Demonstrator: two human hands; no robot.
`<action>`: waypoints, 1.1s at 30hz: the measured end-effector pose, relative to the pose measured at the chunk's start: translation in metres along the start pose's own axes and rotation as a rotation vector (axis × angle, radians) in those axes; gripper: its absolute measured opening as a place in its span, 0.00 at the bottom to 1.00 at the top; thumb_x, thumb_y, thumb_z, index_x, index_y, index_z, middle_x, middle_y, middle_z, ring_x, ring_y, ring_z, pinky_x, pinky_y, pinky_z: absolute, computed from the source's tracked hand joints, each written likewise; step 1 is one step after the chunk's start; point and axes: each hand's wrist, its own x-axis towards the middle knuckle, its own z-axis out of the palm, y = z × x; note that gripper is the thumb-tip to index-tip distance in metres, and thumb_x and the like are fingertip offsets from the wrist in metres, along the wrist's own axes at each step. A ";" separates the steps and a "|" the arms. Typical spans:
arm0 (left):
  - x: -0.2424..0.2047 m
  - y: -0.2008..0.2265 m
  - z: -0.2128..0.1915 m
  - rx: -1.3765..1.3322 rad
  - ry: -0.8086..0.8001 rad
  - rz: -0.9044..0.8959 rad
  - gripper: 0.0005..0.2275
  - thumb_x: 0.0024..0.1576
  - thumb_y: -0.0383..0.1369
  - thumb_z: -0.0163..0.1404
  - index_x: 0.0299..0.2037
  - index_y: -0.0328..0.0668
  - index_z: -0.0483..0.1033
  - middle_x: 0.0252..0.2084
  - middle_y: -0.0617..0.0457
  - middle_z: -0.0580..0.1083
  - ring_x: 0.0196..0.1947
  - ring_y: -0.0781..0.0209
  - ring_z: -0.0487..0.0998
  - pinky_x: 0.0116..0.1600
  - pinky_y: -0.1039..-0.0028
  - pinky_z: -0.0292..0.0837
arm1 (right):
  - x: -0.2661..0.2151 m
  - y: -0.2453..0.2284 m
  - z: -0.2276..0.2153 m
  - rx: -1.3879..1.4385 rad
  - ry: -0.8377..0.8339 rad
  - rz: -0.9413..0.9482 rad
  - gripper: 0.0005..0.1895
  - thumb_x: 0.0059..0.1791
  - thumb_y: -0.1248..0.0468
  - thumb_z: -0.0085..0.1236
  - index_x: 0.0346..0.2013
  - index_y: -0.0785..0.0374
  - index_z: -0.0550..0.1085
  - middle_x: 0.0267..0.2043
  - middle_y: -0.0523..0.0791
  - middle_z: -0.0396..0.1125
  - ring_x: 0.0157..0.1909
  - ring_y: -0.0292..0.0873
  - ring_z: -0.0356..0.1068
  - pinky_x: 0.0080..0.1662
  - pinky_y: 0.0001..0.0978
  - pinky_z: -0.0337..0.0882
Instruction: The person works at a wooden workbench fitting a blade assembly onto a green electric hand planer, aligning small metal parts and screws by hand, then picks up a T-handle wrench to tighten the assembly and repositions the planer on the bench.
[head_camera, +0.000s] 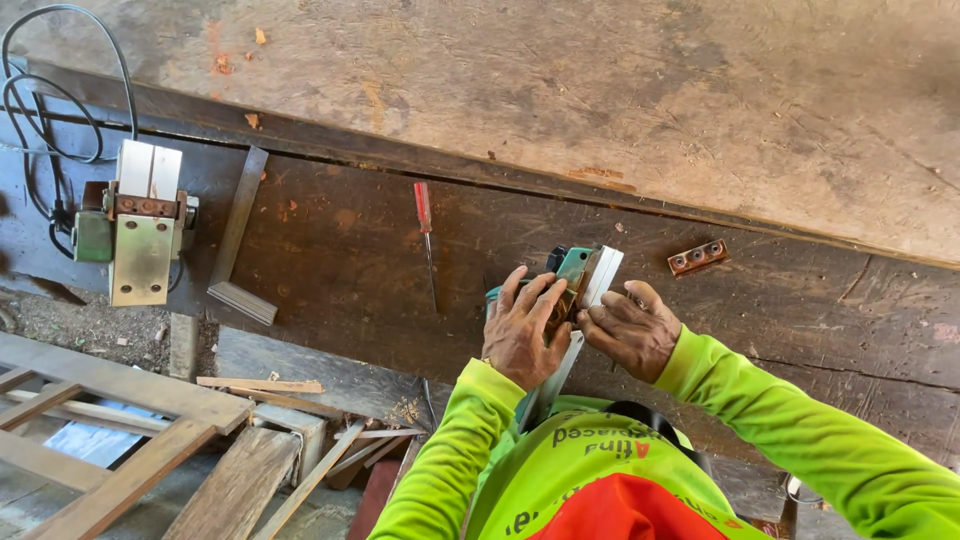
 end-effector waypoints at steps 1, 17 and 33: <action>0.000 0.001 0.000 -0.006 0.001 0.006 0.26 0.54 0.35 0.59 0.64 0.43 0.70 0.67 0.49 0.66 0.73 0.40 0.55 0.72 0.50 0.56 | 0.000 0.001 0.000 0.015 -0.045 -0.013 0.21 0.44 0.65 0.54 0.52 0.60 0.73 0.50 0.44 0.70 0.54 0.44 0.68 0.61 0.50 0.58; -0.002 0.002 0.001 0.011 0.011 -0.015 0.25 0.55 0.37 0.57 0.64 0.44 0.70 0.67 0.49 0.67 0.73 0.40 0.57 0.70 0.49 0.57 | -0.011 -0.023 0.056 1.071 -0.005 1.191 0.10 0.48 0.63 0.64 0.37 0.66 0.74 0.35 0.49 0.76 0.38 0.41 0.77 0.40 0.36 0.77; -0.001 0.002 -0.004 -0.038 0.018 0.032 0.26 0.53 0.35 0.59 0.64 0.42 0.70 0.66 0.47 0.67 0.72 0.39 0.57 0.70 0.50 0.58 | 0.004 -0.028 0.000 0.362 0.149 0.460 0.16 0.43 0.65 0.66 0.45 0.59 0.78 0.31 0.41 0.70 0.37 0.45 0.69 0.52 0.44 0.62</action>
